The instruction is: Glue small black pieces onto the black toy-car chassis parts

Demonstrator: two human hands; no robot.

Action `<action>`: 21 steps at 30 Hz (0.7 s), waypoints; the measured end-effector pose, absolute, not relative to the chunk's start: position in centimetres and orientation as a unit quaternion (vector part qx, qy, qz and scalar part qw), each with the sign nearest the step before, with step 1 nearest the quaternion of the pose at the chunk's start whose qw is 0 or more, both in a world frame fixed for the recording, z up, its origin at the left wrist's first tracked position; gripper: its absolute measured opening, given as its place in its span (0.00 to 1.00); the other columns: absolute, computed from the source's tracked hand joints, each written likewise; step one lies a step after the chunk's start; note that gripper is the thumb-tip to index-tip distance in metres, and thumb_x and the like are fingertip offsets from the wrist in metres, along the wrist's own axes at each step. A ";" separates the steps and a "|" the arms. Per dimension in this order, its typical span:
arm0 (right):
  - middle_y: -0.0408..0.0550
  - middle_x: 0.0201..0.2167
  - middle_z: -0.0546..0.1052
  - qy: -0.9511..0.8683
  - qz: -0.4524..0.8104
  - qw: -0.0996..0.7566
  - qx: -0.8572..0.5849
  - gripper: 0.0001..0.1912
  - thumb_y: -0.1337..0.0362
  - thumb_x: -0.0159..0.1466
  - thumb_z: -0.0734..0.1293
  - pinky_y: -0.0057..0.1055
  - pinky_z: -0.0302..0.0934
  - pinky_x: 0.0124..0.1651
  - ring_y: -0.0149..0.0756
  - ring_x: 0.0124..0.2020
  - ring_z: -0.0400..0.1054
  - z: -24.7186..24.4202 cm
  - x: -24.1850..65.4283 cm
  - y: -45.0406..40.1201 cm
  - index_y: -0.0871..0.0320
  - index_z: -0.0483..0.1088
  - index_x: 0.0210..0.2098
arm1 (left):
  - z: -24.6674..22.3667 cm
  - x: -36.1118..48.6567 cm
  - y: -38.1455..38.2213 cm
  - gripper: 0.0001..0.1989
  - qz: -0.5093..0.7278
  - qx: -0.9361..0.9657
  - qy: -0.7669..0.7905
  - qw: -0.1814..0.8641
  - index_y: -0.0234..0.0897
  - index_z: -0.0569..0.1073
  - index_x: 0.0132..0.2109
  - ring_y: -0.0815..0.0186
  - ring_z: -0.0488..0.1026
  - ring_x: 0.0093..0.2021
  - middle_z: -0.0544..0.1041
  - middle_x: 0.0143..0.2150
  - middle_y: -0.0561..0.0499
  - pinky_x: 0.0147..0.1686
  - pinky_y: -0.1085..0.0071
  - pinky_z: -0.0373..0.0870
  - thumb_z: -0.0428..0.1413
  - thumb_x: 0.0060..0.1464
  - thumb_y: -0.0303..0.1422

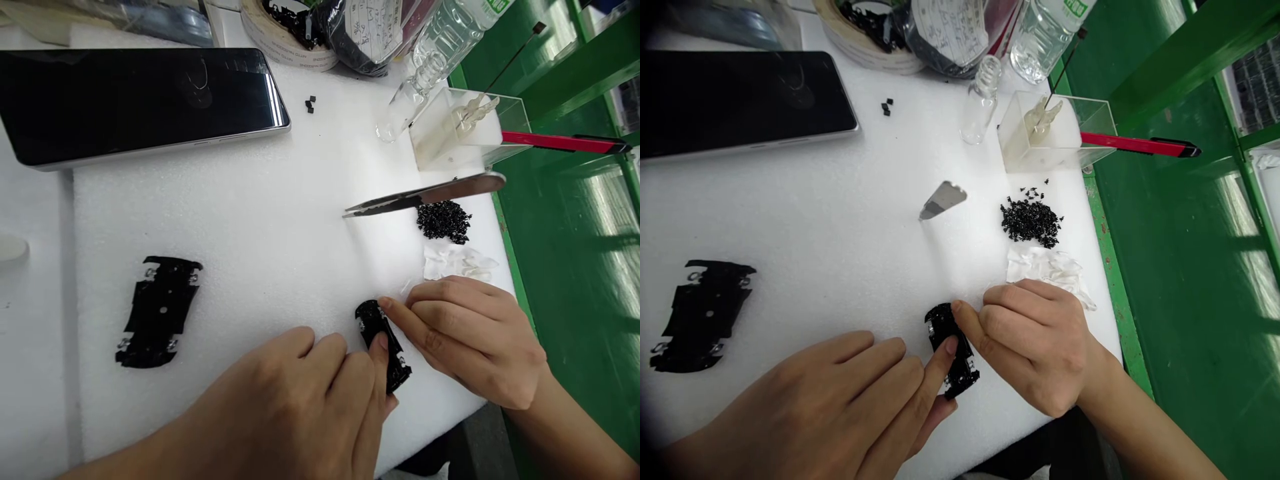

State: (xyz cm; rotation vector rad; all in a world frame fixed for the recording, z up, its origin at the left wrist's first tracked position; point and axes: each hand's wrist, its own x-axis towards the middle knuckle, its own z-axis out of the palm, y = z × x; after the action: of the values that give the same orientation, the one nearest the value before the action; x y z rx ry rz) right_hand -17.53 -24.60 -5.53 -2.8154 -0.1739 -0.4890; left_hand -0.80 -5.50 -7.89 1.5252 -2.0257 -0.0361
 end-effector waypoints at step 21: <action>0.50 0.32 0.76 -0.049 -0.199 0.177 -0.963 0.14 0.79 0.70 0.72 0.38 0.70 0.35 0.38 0.39 0.76 -6.8 -18.1 -25.0 0.74 0.81 0.55 | -7.8 0.0 -5.8 0.17 0.008 0.539 -0.794 0.281 0.19 0.79 0.58 0.64 0.72 0.25 0.77 0.31 0.52 0.15 0.61 0.69 0.64 0.69 0.29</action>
State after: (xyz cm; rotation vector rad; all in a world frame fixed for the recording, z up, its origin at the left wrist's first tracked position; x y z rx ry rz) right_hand -18.05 -25.01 -6.77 -2.7257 -0.1387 -0.5628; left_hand 0.01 -5.78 -7.82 1.4438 -2.1288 0.0211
